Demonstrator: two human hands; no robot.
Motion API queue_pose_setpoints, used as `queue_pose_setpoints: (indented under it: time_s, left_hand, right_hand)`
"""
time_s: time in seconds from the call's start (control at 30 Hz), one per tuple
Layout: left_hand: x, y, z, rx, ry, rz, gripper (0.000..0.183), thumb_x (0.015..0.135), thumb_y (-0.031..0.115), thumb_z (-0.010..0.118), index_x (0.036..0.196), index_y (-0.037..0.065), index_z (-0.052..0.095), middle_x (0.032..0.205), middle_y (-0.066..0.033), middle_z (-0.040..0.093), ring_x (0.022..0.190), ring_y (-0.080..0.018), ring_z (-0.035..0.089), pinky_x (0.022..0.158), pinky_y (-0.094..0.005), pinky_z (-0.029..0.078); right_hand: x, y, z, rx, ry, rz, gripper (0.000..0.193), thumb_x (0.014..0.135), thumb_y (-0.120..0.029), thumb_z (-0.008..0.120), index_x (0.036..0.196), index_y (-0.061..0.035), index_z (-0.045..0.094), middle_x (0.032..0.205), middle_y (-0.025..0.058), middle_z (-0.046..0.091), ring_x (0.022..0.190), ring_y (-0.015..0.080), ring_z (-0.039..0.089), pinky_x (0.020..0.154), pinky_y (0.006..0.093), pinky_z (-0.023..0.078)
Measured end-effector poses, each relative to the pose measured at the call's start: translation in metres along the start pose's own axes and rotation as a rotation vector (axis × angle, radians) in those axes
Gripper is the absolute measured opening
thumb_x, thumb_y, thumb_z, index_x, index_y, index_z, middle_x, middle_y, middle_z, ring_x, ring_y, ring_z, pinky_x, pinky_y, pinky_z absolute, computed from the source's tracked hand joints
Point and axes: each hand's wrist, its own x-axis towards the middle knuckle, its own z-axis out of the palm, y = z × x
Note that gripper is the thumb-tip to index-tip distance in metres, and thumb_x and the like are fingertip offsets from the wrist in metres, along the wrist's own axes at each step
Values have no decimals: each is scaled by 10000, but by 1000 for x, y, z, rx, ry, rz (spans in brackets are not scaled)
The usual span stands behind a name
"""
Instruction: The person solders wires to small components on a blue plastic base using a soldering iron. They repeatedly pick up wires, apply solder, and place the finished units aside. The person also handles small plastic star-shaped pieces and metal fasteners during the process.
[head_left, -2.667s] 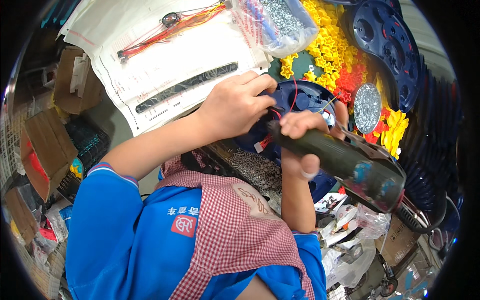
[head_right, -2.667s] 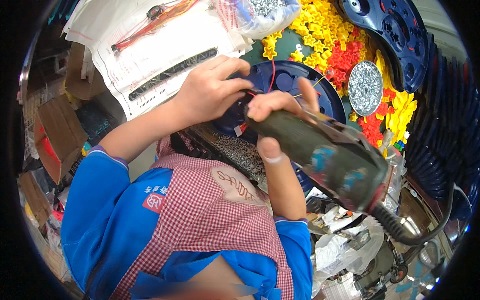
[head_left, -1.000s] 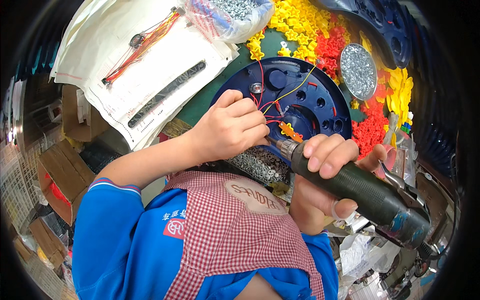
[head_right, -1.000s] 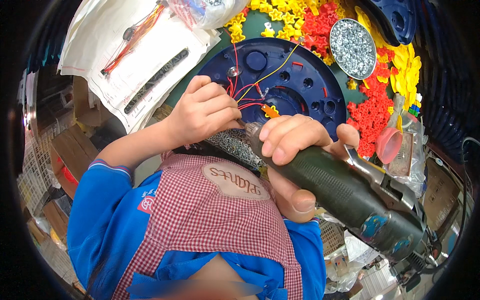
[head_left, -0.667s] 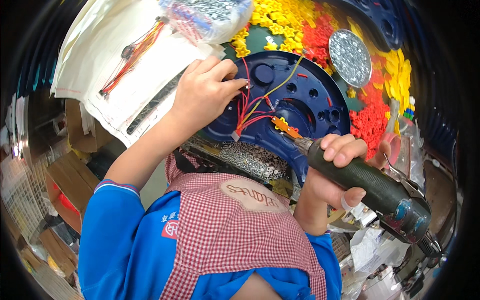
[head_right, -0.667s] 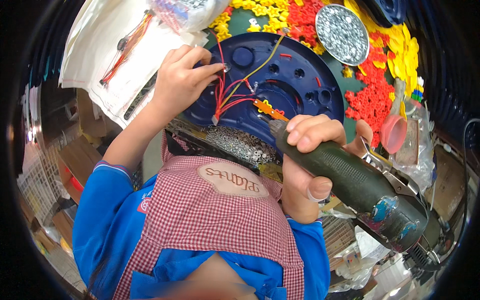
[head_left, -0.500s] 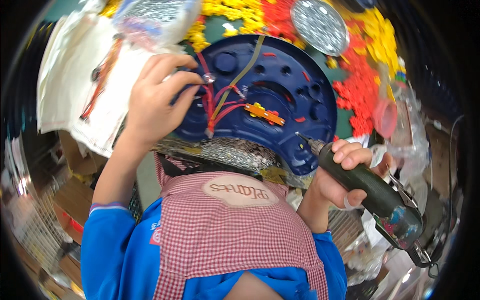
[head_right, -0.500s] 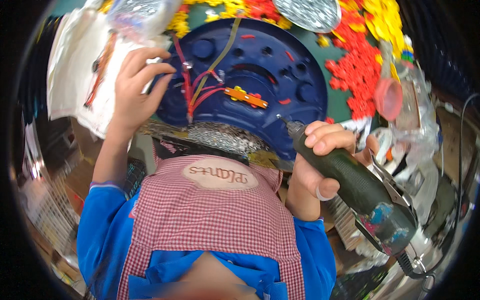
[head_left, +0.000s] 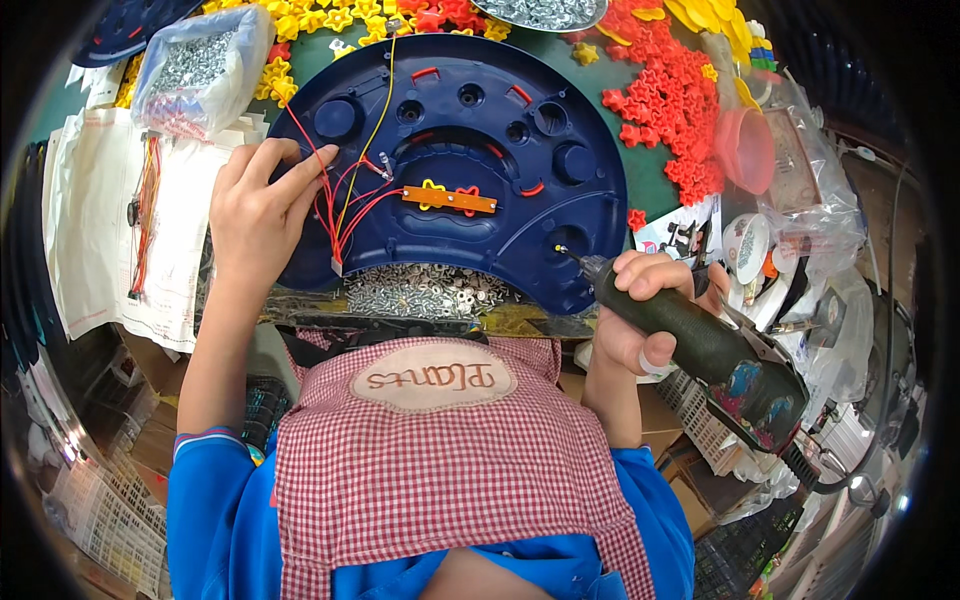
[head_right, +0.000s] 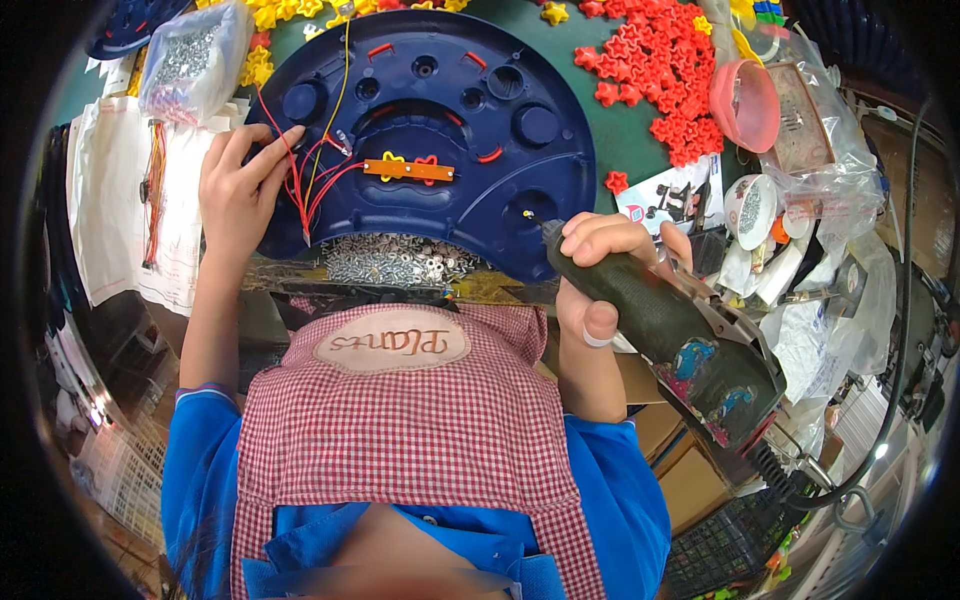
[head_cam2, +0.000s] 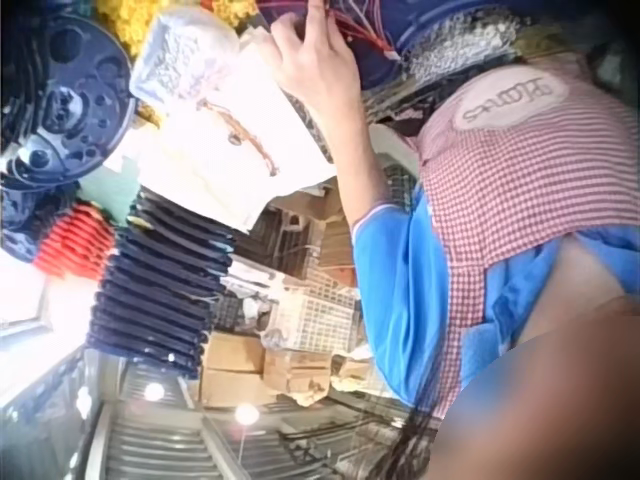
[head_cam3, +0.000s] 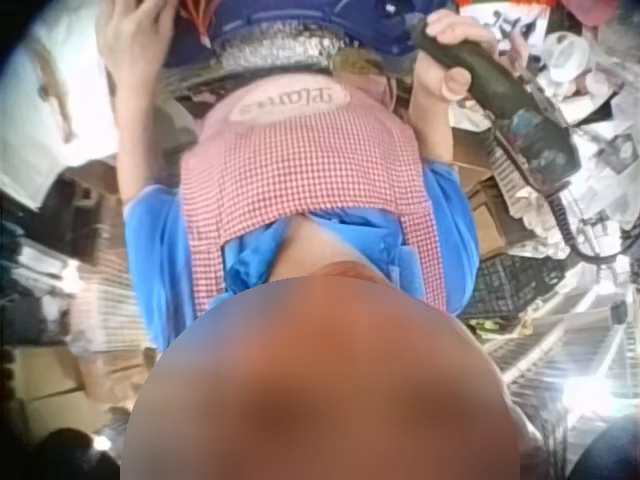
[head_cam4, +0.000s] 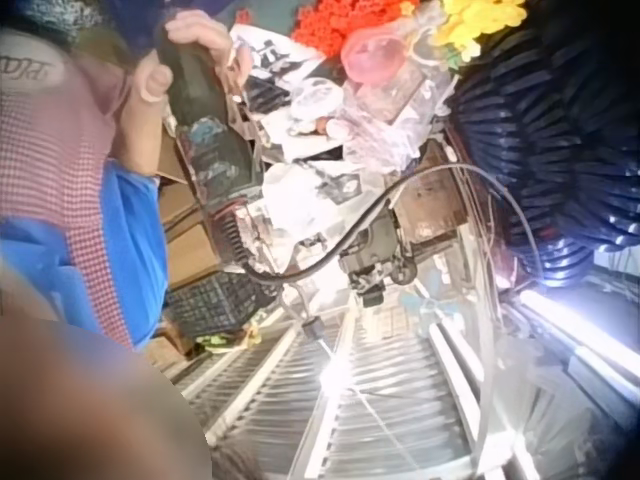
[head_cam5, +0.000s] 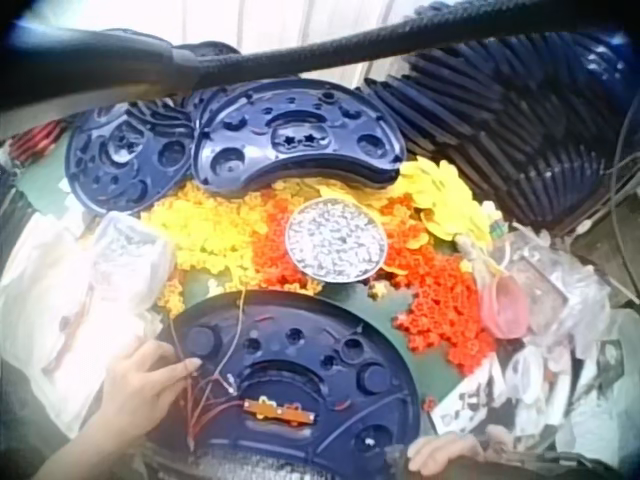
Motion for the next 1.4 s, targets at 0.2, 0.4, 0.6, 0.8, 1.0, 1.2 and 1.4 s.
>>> queue_pose_setpoints:
  time_s: [0.2, 0.4, 0.6, 0.8, 1.0, 1.2, 1.4]
  left_hand:
    - [-9, -8, 9, -31, 16, 1, 317, 737, 117, 748, 1049, 177, 757, 889, -6, 607, 826, -196, 573, 739, -335, 462]
    - [8, -10, -24, -219, 28, 46, 241, 694, 29, 758, 928, 72, 721, 959, -48, 688, 923, -225, 642, 807, -325, 500]
    - [66, 8, -81, -1153, -420, 214, 95, 768, -15, 691, 862, 1, 692, 888, -82, 710, 779, -181, 682, 662, -290, 523]
    - [102, 76, 18, -722, -376, 294, 148, 909, 23, 566, 1053, 40, 537, 993, -135, 618, 845, -367, 651, 715, -427, 513]
    - [140, 94, 66, -665, -228, 73, 253, 792, 162, 749, 1010, 80, 651, 762, -94, 636, 753, -276, 674, 659, -385, 525]
    - [127, 85, 74, -524, -50, 275, 150, 783, 174, 749, 911, 95, 735, 861, -39, 628, 731, -246, 651, 657, -356, 535]
    - [140, 80, 73, -514, -113, 388, 132, 795, 141, 710, 907, 71, 718, 884, -44, 623, 793, -242, 640, 704, -360, 532]
  right_hand:
    - [-3, 7, -3, 30, -80, 8, 807, 830, -484, 745, 1360, -57, 309, 771, 115, 579, 679, 239, 588, 632, 394, 520]
    - [2, 9, -9, 25, -269, 41, 810, 814, -540, 742, 1354, -94, 333, 769, 98, 566, 691, 224, 575, 650, 385, 504]
    - [13, 13, -9, 195, -239, 136, 834, 814, -416, 800, 1393, -37, 336, 781, 114, 590, 685, 241, 588, 644, 398, 514]
    - [7, 11, -7, 211, -229, 118, 838, 811, -422, 802, 1399, -27, 354, 788, 102, 606, 703, 239, 603, 645, 384, 520]
    - [15, 1, -7, 180, -152, 92, 951, 805, -482, 788, 1442, -26, 249, 798, 116, 597, 699, 242, 594, 667, 386, 517]
    - [30, -4, 4, 189, -155, 78, 979, 798, -529, 769, 1459, -42, 235, 783, 111, 586, 676, 236, 584, 647, 396, 507]
    - [38, 4, 8, 250, -218, 78, 925, 796, -454, 803, 1421, -18, 279, 869, 110, 605, 765, 224, 595, 691, 384, 516]
